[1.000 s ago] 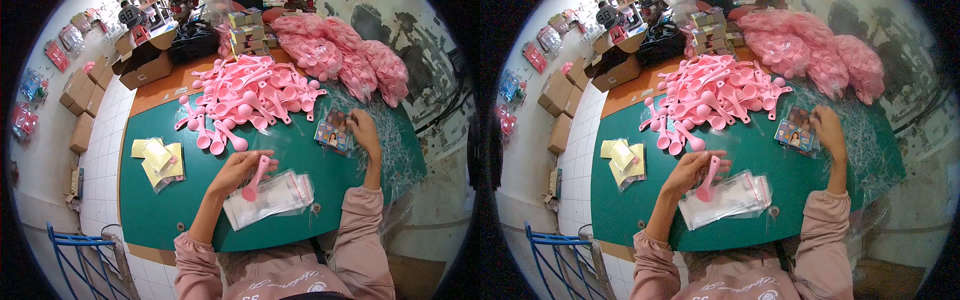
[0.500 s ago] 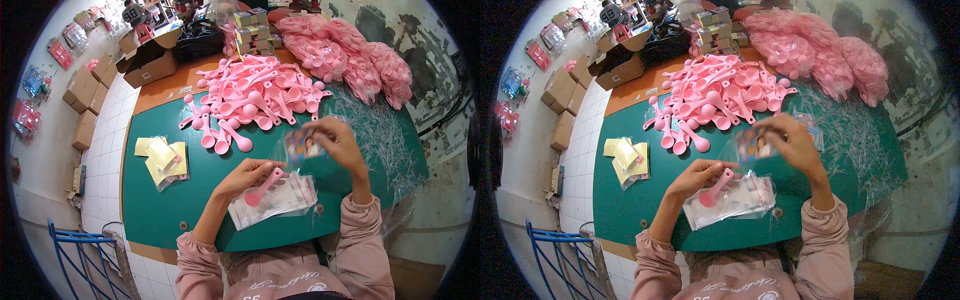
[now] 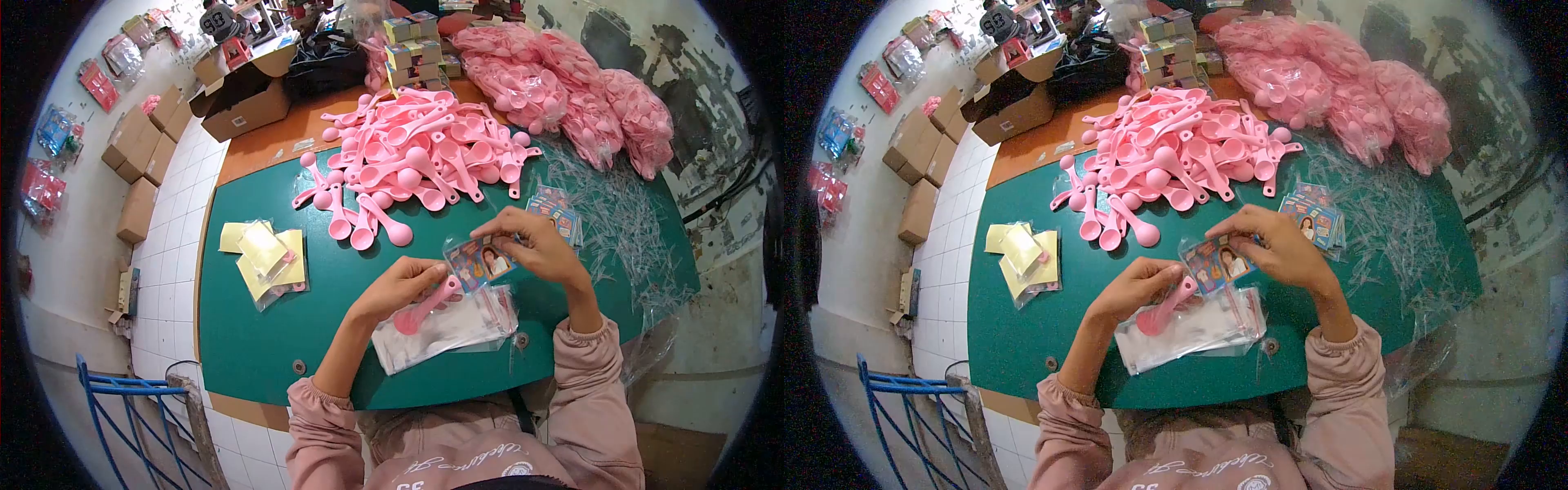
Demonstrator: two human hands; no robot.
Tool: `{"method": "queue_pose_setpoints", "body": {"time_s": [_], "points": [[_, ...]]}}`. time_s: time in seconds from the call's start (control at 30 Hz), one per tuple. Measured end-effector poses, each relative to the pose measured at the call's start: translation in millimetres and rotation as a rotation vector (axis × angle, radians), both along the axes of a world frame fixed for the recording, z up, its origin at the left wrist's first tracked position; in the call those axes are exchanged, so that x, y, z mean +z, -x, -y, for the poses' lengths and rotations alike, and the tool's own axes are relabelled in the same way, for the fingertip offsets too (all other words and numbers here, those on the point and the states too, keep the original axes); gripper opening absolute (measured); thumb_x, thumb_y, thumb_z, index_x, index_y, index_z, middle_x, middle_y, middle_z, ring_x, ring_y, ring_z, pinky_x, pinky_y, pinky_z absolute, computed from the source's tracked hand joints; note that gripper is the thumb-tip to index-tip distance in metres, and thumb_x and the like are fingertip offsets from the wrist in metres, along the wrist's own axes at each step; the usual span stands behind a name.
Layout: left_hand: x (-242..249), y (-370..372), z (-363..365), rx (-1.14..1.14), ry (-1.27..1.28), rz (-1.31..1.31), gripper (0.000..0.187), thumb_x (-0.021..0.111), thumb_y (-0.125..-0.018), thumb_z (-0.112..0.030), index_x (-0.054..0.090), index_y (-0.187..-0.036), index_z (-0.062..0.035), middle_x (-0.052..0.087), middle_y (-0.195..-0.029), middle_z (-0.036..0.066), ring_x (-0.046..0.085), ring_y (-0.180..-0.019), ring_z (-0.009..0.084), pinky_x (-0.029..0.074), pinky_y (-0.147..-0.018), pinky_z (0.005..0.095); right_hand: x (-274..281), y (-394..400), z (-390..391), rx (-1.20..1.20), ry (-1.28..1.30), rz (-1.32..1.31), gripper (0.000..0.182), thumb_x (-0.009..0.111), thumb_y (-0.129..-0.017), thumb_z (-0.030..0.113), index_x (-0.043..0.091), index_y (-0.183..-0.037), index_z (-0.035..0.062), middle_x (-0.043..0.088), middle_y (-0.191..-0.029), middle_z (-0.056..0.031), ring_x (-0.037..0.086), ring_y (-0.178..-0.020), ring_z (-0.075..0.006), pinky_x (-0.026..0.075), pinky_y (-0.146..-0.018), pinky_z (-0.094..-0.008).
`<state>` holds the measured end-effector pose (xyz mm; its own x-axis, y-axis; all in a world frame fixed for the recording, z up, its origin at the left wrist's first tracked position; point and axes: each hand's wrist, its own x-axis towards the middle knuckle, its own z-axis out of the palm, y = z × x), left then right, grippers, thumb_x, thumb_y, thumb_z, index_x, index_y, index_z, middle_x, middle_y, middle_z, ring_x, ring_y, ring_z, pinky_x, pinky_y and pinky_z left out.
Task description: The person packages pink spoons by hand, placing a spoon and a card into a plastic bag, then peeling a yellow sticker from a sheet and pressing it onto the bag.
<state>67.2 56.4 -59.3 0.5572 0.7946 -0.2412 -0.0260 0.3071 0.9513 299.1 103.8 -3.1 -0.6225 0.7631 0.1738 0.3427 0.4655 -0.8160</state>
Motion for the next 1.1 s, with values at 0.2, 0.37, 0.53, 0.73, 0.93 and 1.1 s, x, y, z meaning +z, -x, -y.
{"method": "queue_pose_setpoints", "body": {"time_s": [0.2, 0.37, 0.53, 0.73, 0.93, 1.1], "points": [[5.6, -2.8, 2.6, 0.009, -0.067, -0.078, 0.036, 0.045, -0.092, -0.03, 0.06, -0.103, 0.0001, 0.05, -0.069, -0.007, 0.037, -0.057, 0.0005, 0.029, -0.048, 0.0165, 7.6, -6.7, -0.2, 0.083, 0.024, 0.064, 0.024, 0.055, -0.077, 0.004, 0.062, -0.099, 0.0085, 0.059, -0.085, -0.0085, 0.056, -0.078, -0.0206, 0.044, -0.07, -0.0305], [-3.0, -3.2, -0.1, -0.066, -0.217, -0.138, 0.036, 0.045, -0.092, -0.03, 0.06, -0.106, -0.0003, 0.049, -0.068, -0.007, 0.035, -0.056, 0.0009, 0.028, -0.047, 0.0174, 6.3, -10.8, 1.4, 0.112, 0.008, 0.146, 0.023, 0.055, -0.077, 0.005, 0.063, -0.099, 0.0089, 0.058, -0.085, -0.0084, 0.056, -0.076, -0.0204, 0.044, -0.069, -0.0303], [14.1, -1.8, 2.5, -0.045, -0.114, -0.122, 0.033, 0.047, -0.091, -0.027, 0.061, -0.102, 0.0008, 0.047, -0.067, -0.008, 0.033, -0.056, 0.0004, 0.027, -0.047, 0.0176, 10.5, -11.0, 3.1, 0.126, 0.077, 0.119, 0.022, 0.055, -0.077, 0.005, 0.062, -0.098, 0.0073, 0.058, -0.084, -0.0087, 0.056, -0.077, -0.019, 0.044, -0.069, -0.0294], [8.3, 1.7, 0.5, -0.078, -0.1, -0.124, 0.029, 0.051, -0.09, -0.02, 0.059, -0.107, 0.002, 0.052, -0.074, -0.006, 0.039, -0.062, 0.0005, 0.034, -0.052, 0.0172, -0.4, 8.8, 7.9, 0.095, 0.126, 0.021, 0.021, 0.058, -0.076, 0.006, 0.061, -0.096, 0.0041, 0.059, -0.081, -0.0085, 0.058, -0.074, -0.0176, 0.045, -0.067, -0.0279], [10.1, -0.5, 4.1, -0.096, -0.23, -0.051, 0.035, 0.052, -0.089, -0.017, 0.05, -0.12, 0.0003, 0.058, -0.082, -0.003, 0.043, -0.069, 0.0026, 0.04, -0.058, 0.0196, 1.8, 2.7, 4.8, 0.214, 0.111, 0.135, 0.025, 0.065, -0.072, 0.011, 0.059, -0.096, 0.0043, 0.059, -0.084, -0.0083, 0.058, -0.072, -0.0176, 0.046, -0.065, -0.0285], [-1.5, -3.7, 5.6, -0.022, -0.293, -0.122, 0.054, 0.053, -0.088, -0.018, 0.028, -0.134, -0.0038, 0.061, -0.079, 0.002, 0.047, -0.065, 0.0055, 0.041, -0.058, 0.0208, -23.5, 27.9, 15.1, 0.11, 0.139, 0.115, 0.031, 0.068, -0.07, 0.017, 0.059, -0.098, 0.0044, 0.061, -0.079, -0.0088, 0.058, -0.069, -0.0181, 0.045, -0.065, -0.0277]]}}
